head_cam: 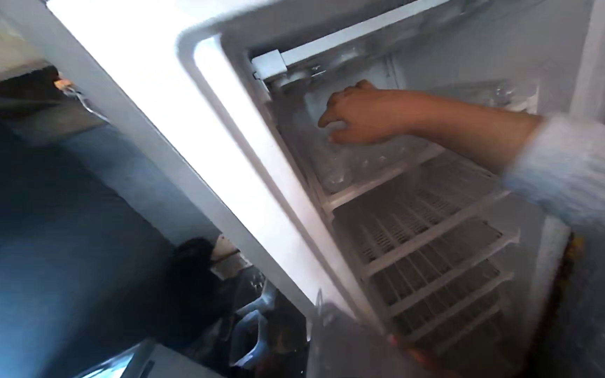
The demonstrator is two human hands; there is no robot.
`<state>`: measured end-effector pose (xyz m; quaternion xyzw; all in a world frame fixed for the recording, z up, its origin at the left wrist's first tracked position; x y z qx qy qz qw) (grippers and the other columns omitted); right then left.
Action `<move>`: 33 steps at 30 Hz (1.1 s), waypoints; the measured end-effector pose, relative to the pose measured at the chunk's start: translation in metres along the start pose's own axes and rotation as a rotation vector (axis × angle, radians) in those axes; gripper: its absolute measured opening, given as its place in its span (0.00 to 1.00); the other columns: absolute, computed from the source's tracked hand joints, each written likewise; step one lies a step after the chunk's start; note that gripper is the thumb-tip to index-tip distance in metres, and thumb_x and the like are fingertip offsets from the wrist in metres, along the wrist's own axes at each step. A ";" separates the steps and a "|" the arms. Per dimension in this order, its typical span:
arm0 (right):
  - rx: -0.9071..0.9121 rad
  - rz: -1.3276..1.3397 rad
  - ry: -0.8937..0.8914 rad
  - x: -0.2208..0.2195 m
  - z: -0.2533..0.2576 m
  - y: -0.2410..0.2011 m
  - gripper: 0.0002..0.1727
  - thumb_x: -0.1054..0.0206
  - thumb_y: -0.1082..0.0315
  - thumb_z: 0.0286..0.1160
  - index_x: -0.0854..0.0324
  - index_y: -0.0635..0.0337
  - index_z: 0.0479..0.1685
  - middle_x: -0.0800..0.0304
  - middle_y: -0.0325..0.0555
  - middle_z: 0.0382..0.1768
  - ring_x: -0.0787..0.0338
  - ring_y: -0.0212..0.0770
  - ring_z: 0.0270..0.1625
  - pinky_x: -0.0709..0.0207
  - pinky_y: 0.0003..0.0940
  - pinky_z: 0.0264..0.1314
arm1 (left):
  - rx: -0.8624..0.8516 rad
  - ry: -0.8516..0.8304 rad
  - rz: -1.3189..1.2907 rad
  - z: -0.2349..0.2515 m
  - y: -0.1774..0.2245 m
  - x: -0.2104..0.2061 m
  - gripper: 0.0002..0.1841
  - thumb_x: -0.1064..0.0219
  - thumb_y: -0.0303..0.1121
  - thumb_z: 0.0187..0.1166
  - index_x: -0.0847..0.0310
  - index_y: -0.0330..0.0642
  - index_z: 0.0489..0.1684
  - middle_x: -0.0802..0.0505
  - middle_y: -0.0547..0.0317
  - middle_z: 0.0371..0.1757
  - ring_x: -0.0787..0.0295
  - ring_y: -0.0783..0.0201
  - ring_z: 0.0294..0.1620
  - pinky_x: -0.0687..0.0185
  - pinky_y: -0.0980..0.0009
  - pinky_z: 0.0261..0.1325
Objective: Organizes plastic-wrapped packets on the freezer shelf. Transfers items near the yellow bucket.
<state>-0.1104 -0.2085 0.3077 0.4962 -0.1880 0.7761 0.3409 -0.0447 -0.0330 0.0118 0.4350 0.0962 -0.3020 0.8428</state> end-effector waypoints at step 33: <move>0.113 -0.088 0.190 0.010 -0.105 -0.078 0.08 0.27 0.75 0.69 0.12 0.64 0.46 0.13 0.59 0.47 0.11 0.58 0.52 0.17 0.50 0.47 | -0.050 0.112 1.759 0.170 0.118 -0.074 0.10 0.37 0.33 0.85 0.10 0.38 0.46 0.09 0.52 0.30 0.11 0.58 0.33 0.15 0.58 0.40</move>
Point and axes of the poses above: each hand's wrist, its own z-axis towards the middle knuckle, its own x-axis out of the back of the hand, y = z × x, the point moved 9 cm from there along z, towards the middle knuckle
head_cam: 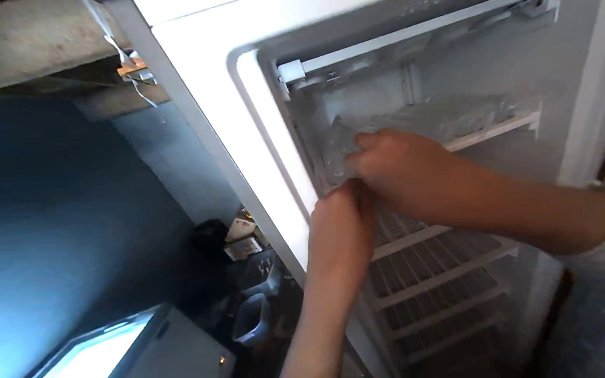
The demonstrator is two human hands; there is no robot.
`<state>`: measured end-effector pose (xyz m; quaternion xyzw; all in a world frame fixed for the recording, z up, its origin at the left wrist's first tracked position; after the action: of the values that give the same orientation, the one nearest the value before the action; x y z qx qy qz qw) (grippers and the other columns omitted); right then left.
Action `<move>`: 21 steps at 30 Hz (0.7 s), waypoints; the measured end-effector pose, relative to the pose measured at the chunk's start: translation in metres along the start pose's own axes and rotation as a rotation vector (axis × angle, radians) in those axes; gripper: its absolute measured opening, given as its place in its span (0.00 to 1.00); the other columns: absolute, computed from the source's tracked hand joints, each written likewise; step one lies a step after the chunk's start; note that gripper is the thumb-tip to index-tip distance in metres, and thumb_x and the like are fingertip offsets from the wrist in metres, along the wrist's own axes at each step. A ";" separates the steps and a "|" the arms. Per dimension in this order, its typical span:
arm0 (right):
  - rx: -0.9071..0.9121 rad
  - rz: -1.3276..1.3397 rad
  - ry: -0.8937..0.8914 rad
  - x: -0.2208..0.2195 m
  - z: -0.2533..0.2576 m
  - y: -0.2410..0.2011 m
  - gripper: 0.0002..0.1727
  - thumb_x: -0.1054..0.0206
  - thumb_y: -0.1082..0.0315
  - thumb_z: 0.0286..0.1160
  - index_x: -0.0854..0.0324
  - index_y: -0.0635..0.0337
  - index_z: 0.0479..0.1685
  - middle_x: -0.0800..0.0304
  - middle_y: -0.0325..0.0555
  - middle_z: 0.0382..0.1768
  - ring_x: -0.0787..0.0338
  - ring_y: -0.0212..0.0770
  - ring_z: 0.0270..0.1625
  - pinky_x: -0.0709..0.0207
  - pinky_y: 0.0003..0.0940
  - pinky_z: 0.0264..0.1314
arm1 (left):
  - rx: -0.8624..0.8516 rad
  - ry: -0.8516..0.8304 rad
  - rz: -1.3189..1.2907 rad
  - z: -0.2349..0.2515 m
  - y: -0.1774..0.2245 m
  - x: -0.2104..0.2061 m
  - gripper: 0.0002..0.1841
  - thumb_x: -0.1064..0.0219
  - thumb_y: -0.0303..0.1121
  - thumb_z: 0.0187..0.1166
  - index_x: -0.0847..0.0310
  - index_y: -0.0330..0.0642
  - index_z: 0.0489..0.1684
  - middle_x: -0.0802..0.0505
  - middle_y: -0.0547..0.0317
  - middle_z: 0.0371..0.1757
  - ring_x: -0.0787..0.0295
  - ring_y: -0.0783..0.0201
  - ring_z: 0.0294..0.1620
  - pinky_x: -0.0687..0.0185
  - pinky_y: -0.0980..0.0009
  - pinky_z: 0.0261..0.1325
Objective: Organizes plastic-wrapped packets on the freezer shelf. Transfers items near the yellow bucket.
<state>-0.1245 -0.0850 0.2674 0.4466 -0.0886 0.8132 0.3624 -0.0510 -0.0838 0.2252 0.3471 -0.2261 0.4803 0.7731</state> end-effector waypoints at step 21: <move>-0.117 0.346 -0.593 -0.080 0.097 0.079 0.39 0.35 0.46 0.84 0.32 0.68 0.85 0.28 0.66 0.82 0.32 0.63 0.87 0.46 0.65 0.87 | -0.214 0.294 0.043 -0.052 -0.031 0.009 0.13 0.38 0.38 0.83 0.06 0.45 0.46 0.09 0.63 0.31 0.16 0.75 0.24 0.23 0.79 0.25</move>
<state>-0.0861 -0.2277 0.2749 0.6202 -0.3107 0.6912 0.2026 -0.0186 -0.0483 0.1870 0.1838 -0.1677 0.5155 0.8199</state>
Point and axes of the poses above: each hand's wrist, its own z-axis towards the middle knuckle, its own x-axis out of the back of the hand, y = z × x, the point moved 9 cm from there along z, towards the middle knuckle
